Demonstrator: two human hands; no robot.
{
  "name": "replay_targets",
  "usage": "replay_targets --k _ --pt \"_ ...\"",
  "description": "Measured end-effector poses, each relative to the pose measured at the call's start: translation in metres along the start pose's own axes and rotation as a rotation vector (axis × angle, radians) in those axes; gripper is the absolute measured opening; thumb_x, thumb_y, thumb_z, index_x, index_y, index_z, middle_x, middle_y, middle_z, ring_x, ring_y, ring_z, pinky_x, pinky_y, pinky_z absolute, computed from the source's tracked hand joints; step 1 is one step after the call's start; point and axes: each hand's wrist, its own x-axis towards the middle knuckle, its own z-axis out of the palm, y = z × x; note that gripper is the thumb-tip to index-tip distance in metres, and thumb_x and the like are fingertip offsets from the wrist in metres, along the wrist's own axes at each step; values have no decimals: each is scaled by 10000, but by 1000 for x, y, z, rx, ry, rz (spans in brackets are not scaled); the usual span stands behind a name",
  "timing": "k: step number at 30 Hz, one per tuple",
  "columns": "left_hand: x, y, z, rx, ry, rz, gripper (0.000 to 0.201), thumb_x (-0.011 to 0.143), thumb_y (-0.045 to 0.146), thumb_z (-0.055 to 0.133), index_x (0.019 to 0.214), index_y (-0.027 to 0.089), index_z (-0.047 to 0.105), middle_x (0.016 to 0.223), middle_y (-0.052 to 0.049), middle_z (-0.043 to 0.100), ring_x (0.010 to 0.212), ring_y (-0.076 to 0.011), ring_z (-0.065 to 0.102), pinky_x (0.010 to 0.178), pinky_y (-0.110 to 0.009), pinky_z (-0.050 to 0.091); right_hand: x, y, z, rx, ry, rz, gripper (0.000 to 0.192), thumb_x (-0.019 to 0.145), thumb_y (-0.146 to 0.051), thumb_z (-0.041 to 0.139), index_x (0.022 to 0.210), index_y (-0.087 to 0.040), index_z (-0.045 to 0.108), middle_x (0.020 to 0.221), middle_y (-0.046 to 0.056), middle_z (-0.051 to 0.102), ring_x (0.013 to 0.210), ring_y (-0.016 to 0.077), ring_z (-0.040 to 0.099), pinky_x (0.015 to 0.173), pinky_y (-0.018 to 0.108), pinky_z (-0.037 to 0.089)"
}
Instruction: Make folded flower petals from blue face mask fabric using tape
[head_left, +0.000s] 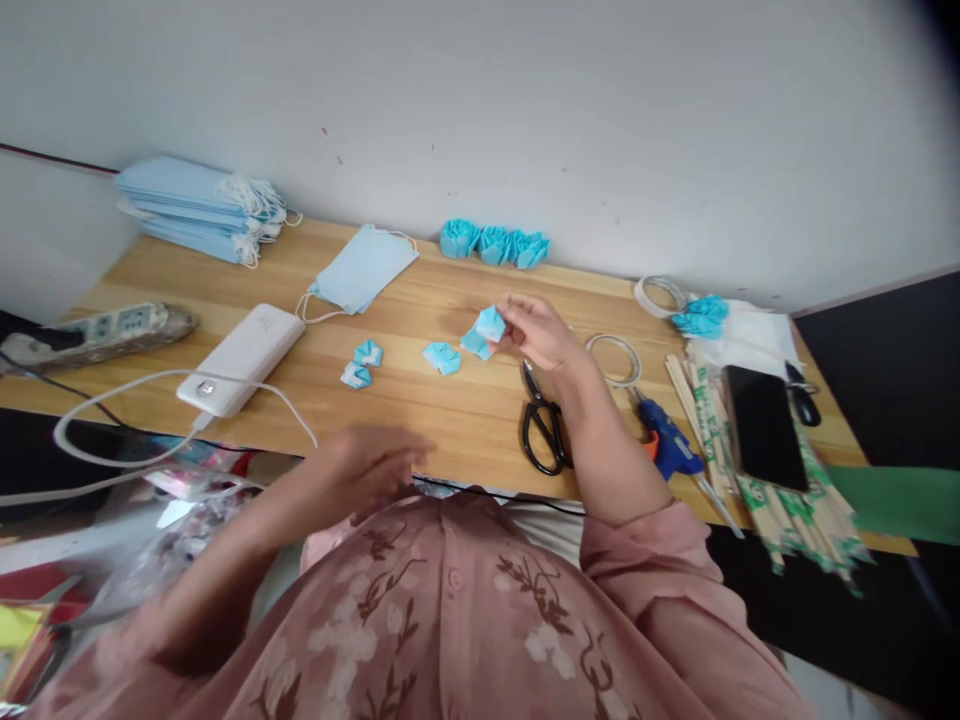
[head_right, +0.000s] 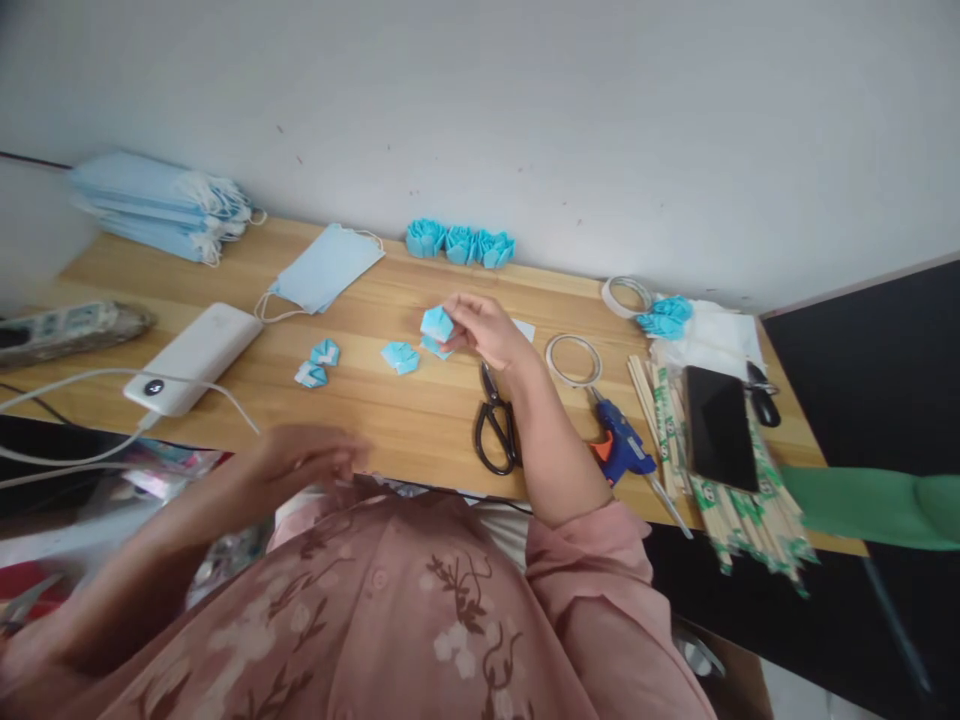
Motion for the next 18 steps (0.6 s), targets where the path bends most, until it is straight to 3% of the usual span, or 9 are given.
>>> replay_targets --k 3,6,8,11,18 --pt "55 0 -8 457 249 -15 356 984 321 408 1086 170 714 1048 -107 735 963 -243 673 867 -351 506 -2 5 5 -98 -71 93 394 689 -545 814 758 -186 666 707 5 702 642 132 677 632 266 611" --pt "104 -10 -15 700 293 -160 377 975 230 361 1069 106 705 1075 -172 708 1022 -284 659 892 -389 481 0 9 1 -208 45 137 339 720 -492 808 709 -182 671 688 6 701 625 115 672 610 231 600" --pt "122 -17 -20 753 278 -224 357 956 218 380 1041 104 708 1055 -178 703 1003 -288 657 862 -381 473 1 9 -4 -251 138 130 328 749 -478 789 692 -184 656 669 7 694 596 112 665 573 221 589" --pt "130 -23 -22 706 257 -240 318 935 251 426 965 142 723 1025 -146 710 945 -275 653 792 -353 454 1 6 -7 -211 183 80 338 780 -506 750 727 -191 636 700 17 704 610 132 688 514 215 564" --pt "132 -34 -8 675 278 -247 176 863 208 529 903 156 693 973 -123 700 929 -258 625 750 -328 422 1 5 -3 -153 72 32 423 713 -588 764 756 -189 632 701 12 685 627 130 665 498 206 525"
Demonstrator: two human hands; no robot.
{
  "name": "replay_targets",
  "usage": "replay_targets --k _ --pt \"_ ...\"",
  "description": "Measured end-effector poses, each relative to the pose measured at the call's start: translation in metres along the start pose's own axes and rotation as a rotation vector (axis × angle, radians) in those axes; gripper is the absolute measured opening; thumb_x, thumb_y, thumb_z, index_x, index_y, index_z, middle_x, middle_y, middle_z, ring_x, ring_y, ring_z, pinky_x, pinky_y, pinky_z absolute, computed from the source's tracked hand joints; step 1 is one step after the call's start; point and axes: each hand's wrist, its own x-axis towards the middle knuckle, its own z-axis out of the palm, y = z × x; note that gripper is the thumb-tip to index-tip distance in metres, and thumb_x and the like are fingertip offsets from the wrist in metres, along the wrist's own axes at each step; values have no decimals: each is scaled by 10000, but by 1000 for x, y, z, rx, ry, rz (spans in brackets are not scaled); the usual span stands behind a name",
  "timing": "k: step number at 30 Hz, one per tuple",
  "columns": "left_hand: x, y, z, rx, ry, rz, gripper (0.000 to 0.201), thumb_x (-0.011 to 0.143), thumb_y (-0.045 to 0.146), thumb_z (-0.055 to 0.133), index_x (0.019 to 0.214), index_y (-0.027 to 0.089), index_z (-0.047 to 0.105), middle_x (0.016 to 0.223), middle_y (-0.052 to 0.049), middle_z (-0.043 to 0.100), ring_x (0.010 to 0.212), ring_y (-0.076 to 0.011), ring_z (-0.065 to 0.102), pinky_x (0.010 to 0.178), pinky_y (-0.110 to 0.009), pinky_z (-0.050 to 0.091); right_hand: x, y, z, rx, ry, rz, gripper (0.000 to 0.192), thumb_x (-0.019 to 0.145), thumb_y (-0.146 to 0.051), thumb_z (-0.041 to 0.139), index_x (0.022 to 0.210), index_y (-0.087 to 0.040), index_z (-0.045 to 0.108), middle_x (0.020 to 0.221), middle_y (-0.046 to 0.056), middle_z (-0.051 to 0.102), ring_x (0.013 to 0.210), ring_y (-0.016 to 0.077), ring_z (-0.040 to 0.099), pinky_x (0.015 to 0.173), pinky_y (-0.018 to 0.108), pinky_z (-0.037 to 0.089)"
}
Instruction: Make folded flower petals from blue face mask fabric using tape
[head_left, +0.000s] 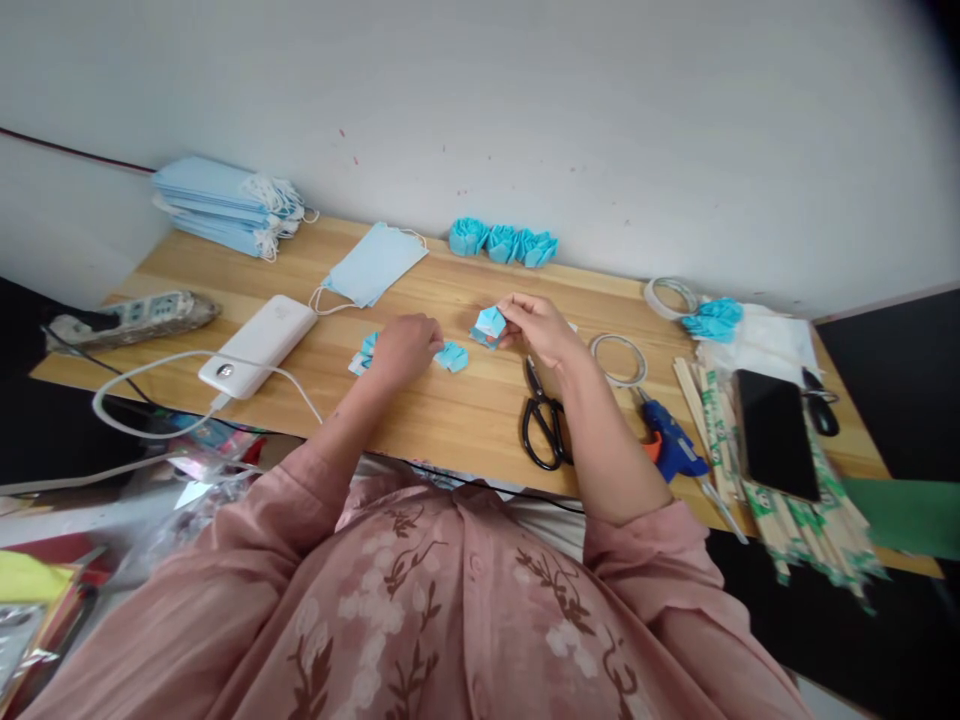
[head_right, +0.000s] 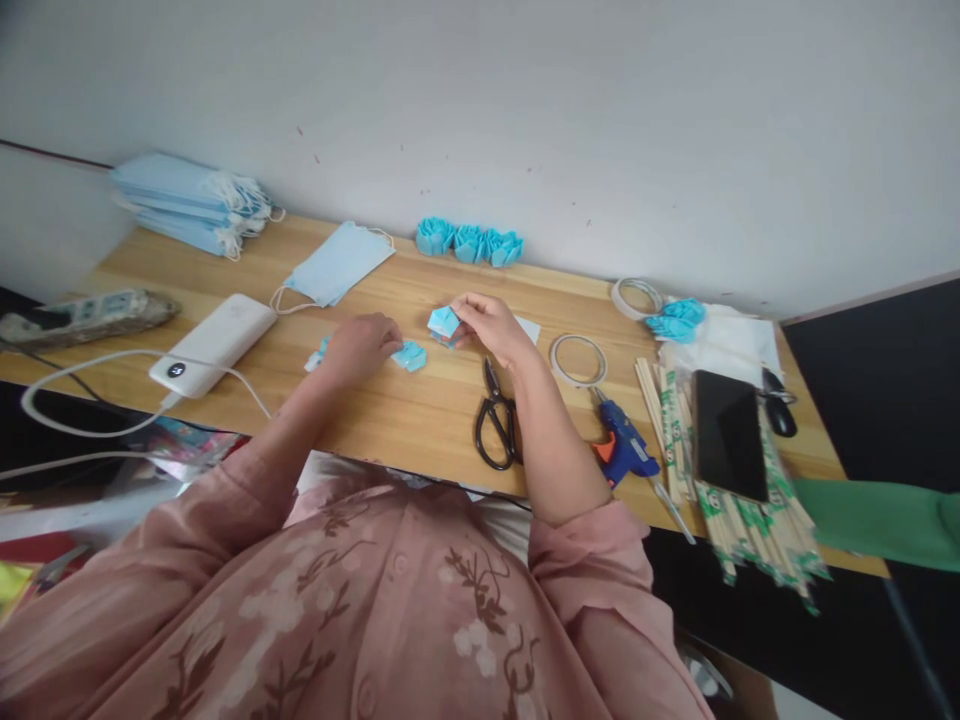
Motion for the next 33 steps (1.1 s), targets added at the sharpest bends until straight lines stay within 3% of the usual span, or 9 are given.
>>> replay_targets --k 4,11,18,21,25,28,33 --pt "-3 3 1 -48 66 32 171 871 188 493 843 156 659 913 -115 694 891 -246 618 764 -335 418 0 2 5 -35 5 -47 442 685 -620 767 749 -197 654 710 -1 659 666 129 619 558 232 542" --pt "-8 12 -13 -468 152 63 98 855 254 545 829 178 602 762 -45 699 719 -180 622 654 -276 417 -7 -7 12 -120 -48 -157 378 788 -583 694 821 -206 695 837 10 700 739 130 591 711 259 499" --pt "2 23 -9 -716 177 72 69 819 241 580 802 176 592 670 -19 682 649 -155 668 600 -236 464 -5 -5 11 -98 -21 -144 424 739 -605 723 739 -187 658 681 -17 626 626 110 526 622 245 433" --pt "6 29 -8 -905 168 21 115 838 272 592 875 164 600 665 -19 682 614 -148 676 570 -225 481 -5 -7 11 -80 31 -162 445 708 -615 743 710 -182 638 623 -37 564 572 89 464 574 231 395" --pt "5 34 -6 -1261 -9 -38 353 857 434 625 1056 143 610 789 -70 737 654 -157 696 595 -252 527 -4 -10 10 5 126 -200 471 688 -637 746 685 -190 598 592 -57 501 547 74 415 540 216 365" --pt "3 34 -3 -1367 -191 -36 412 790 511 703 950 133 665 954 -133 757 729 -169 704 643 -279 543 -3 -10 9 32 155 -184 464 687 -635 745 682 -200 583 597 -58 501 548 75 422 544 214 381" --pt "4 33 3 -1389 -215 -50 400 725 511 764 849 134 713 988 -138 760 732 -159 689 656 -281 531 -2 -8 9 -18 186 -152 458 695 -650 722 694 -212 588 615 -50 517 573 90 447 560 225 396"
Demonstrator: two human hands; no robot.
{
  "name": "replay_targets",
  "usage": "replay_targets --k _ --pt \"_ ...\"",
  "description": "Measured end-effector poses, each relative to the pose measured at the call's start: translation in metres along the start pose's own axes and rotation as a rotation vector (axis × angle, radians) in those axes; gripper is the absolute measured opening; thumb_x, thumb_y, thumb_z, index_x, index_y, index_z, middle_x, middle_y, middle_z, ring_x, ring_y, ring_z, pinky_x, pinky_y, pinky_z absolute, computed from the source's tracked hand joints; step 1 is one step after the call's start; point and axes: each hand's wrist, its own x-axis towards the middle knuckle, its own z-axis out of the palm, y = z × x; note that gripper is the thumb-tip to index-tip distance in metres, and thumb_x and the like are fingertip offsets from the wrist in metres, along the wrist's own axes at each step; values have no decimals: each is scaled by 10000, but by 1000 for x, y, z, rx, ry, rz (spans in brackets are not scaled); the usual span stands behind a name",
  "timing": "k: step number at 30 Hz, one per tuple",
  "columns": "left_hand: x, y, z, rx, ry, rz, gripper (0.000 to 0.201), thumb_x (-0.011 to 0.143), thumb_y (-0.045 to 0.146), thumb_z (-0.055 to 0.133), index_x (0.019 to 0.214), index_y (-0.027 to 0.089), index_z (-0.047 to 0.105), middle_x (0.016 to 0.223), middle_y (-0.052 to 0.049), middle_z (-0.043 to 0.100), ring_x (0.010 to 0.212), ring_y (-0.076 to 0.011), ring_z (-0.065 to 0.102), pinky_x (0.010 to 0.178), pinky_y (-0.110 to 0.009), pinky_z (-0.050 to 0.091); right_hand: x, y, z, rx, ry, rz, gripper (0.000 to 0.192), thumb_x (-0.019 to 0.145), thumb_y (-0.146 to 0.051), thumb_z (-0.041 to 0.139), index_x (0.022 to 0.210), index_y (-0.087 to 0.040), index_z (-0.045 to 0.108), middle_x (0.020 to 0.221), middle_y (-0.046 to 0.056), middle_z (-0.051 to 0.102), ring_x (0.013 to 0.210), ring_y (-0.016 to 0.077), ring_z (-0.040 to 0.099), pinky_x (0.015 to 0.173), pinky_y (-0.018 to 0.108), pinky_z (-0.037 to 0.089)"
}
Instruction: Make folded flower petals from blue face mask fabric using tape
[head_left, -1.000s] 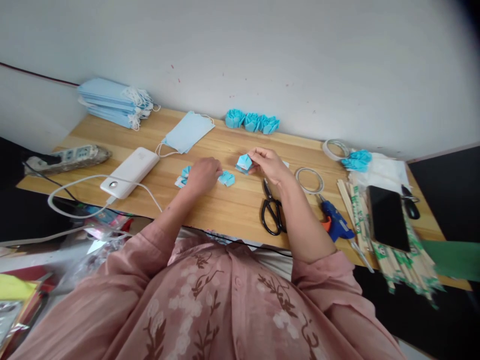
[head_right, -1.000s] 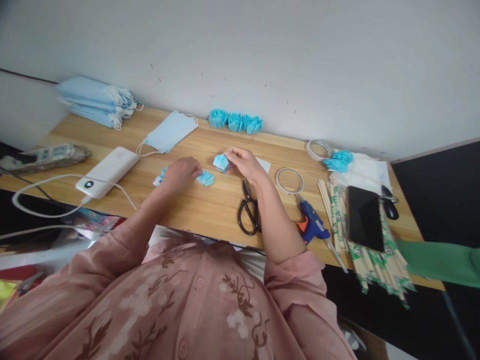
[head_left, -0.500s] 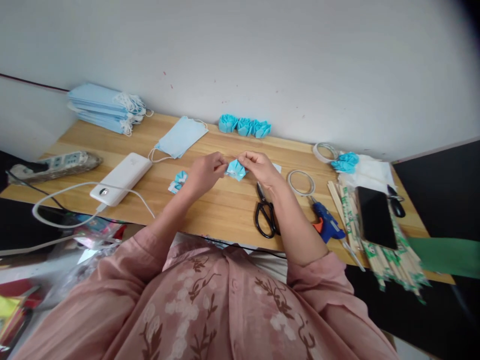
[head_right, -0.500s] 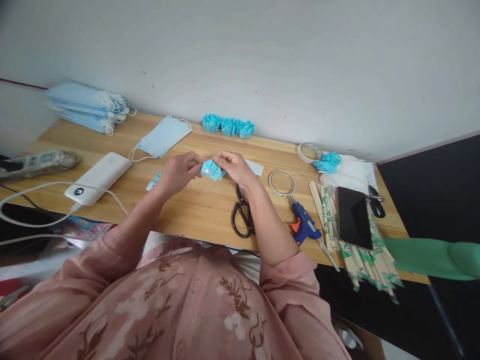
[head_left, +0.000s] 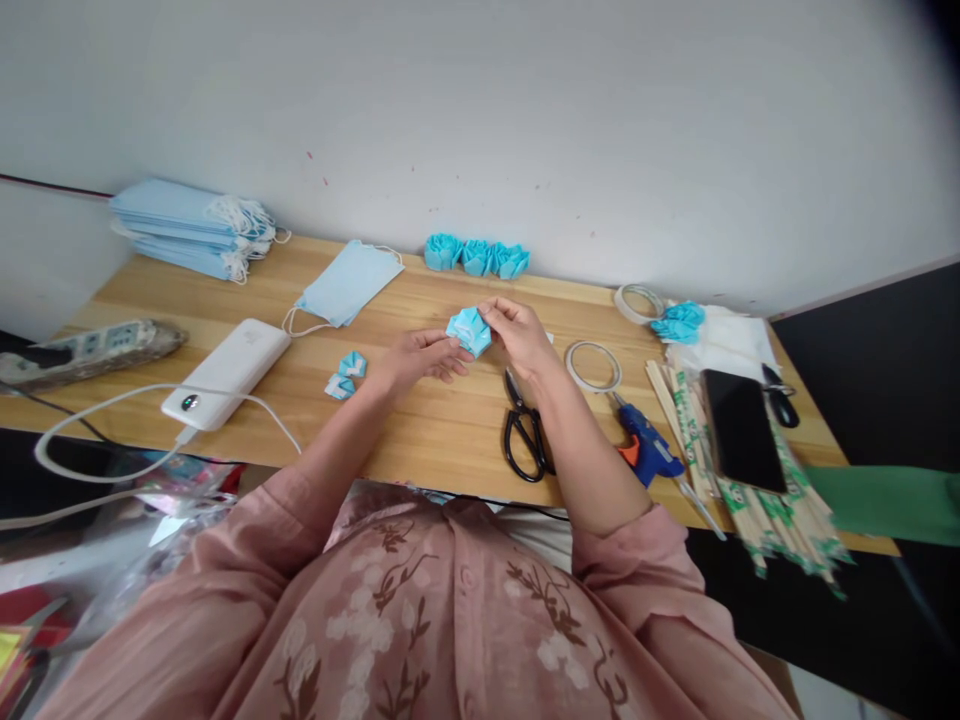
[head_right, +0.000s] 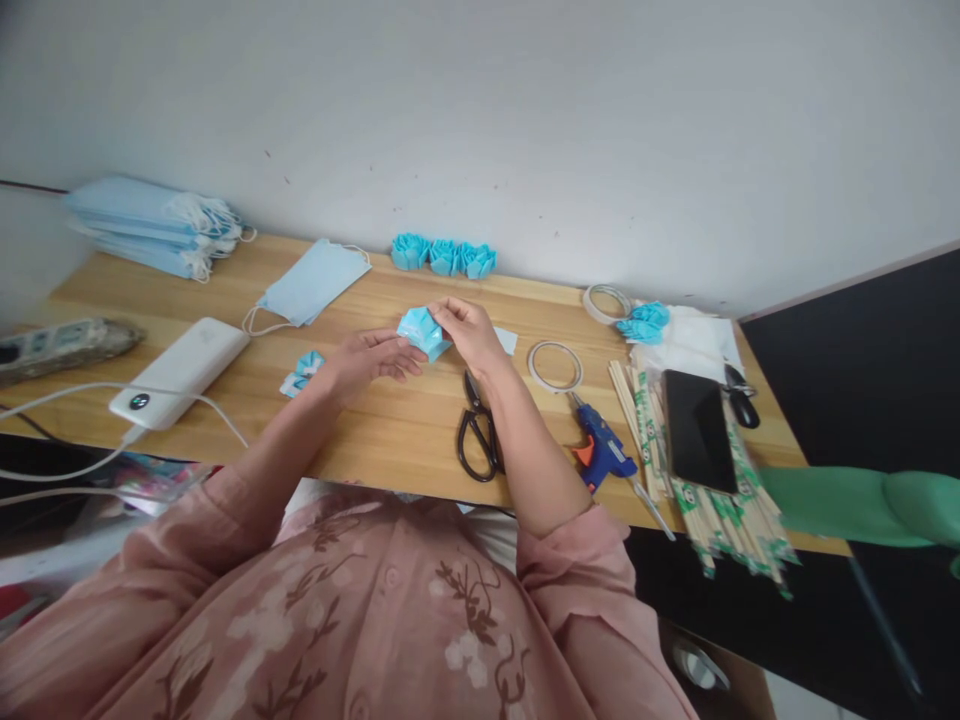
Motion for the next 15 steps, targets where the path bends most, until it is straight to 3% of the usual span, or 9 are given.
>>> replay_targets --k 7,11,15 --pt "7 -3 2 -4 61 15 372 704 488 764 762 125 706 897 -127 766 652 -134 665 588 -245 490 0 4 2 27 -20 24 459 678 -648 742 701 -210 608 651 -39 568 612 101 496 608 234 439" --pt "7 -3 2 -26 182 52 326 698 445 749 706 131 661 832 -104 758 614 -126 654 553 -235 460 1 5 1 139 -1 -34 448 691 -657 738 793 -230 650 947 13 697 836 148 612 740 271 509" --pt "5 -2 0 -71 291 99 343 689 466 734 713 136 642 849 -102 758 617 -126 660 537 -222 442 2 0 -3 154 104 -90 493 746 -728 636 910 -264 656 1200 40 678 1094 207 608 811 328 526"
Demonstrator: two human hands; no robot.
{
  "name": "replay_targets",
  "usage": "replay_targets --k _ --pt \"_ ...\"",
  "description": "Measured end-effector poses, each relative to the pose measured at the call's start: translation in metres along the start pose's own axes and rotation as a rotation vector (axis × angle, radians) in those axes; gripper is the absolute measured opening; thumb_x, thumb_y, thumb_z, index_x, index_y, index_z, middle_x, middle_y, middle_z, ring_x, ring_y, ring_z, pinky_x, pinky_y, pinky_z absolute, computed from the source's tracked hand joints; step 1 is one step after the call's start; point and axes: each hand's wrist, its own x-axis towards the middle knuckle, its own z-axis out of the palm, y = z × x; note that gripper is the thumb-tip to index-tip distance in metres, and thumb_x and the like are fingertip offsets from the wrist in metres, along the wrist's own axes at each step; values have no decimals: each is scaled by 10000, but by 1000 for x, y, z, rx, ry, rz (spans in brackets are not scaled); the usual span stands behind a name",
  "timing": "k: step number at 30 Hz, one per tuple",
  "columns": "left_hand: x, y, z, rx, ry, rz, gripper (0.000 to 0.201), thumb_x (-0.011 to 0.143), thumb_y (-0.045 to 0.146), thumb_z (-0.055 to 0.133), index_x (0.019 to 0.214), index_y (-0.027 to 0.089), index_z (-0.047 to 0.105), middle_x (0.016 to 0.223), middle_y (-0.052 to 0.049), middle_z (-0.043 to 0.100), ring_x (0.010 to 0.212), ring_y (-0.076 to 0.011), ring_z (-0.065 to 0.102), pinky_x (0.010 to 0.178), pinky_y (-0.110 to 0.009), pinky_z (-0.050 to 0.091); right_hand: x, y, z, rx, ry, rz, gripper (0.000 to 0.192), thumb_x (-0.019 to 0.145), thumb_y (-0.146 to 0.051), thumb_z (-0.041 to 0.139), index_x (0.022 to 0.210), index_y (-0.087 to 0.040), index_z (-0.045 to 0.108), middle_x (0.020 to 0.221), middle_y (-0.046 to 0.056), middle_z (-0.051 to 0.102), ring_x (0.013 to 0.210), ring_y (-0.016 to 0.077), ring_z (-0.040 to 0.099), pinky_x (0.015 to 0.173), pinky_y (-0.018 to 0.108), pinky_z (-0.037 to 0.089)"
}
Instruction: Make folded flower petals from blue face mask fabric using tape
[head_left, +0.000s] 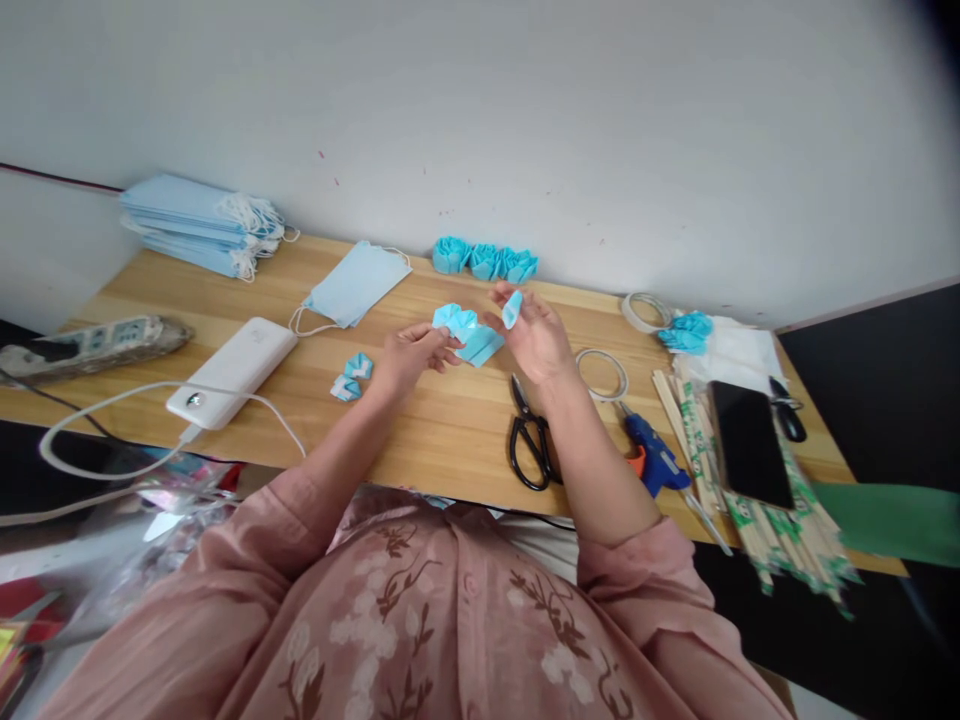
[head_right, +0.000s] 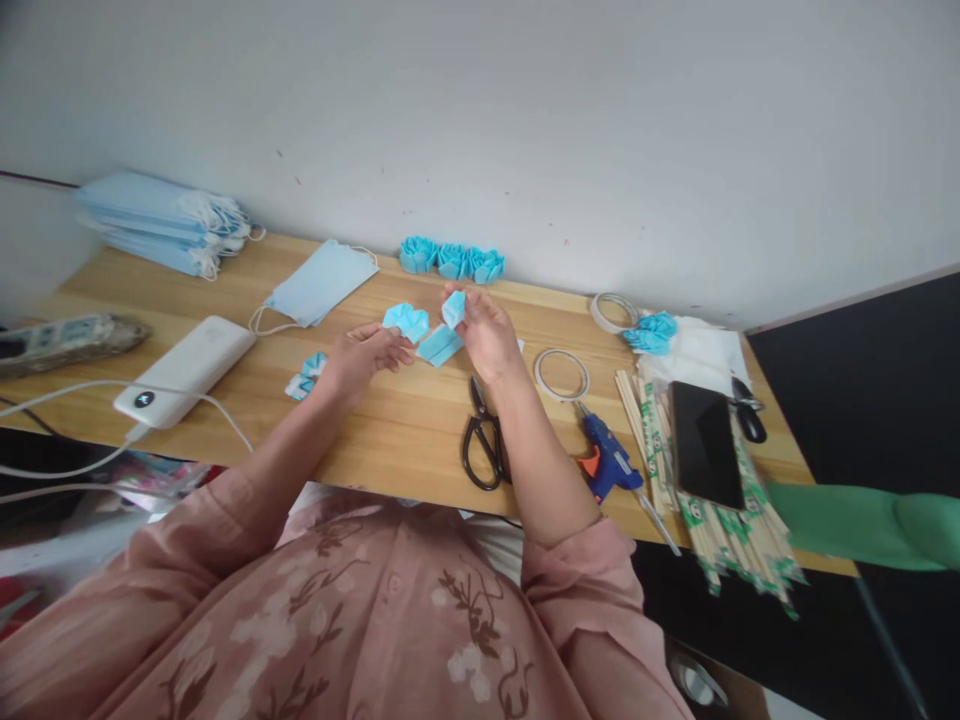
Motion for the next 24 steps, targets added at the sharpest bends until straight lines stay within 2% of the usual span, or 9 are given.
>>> replay_targets --k 3,7,14,19,24 --pt "-2 0 -3 11 6 34 378 714 511 709 739 139 652 902 -111 762 649 -134 672 547 -224 452 -1 -3 0 -86 30 10 481 747 -714 641 877 -252 665 1231 47 675 1055 209 619 819 334 519" --pt "-4 0 -6 10 10 71 379 743 521 694 758 143 672 909 -108 764 656 -137 668 559 -233 461 -5 -1 5 -122 -17 -34 351 740 -574 728 726 -229 661 1170 34 703 985 186 634 825 306 499" --pt "-8 3 -6 38 30 97 370 787 520 661 767 152 692 912 -98 765 662 -141 667 587 -251 477 -7 4 9 -199 13 -12 283 783 -508 691 757 -227 676 1119 35 718 978 185 643 829 299 499" --pt "-10 4 -5 25 19 111 355 794 500 671 754 150 709 906 -95 767 649 -132 656 586 -249 477 -8 4 9 -180 -13 -41 233 812 -458 678 752 -233 683 1073 23 726 970 175 640 851 294 486" --pt "-11 4 -4 58 16 118 347 815 487 644 763 152 719 876 -93 763 651 -134 649 595 -255 479 -8 1 11 -210 6 -31 267 807 -481 674 715 -230 659 1039 18 730 906 166 625 796 285 485"
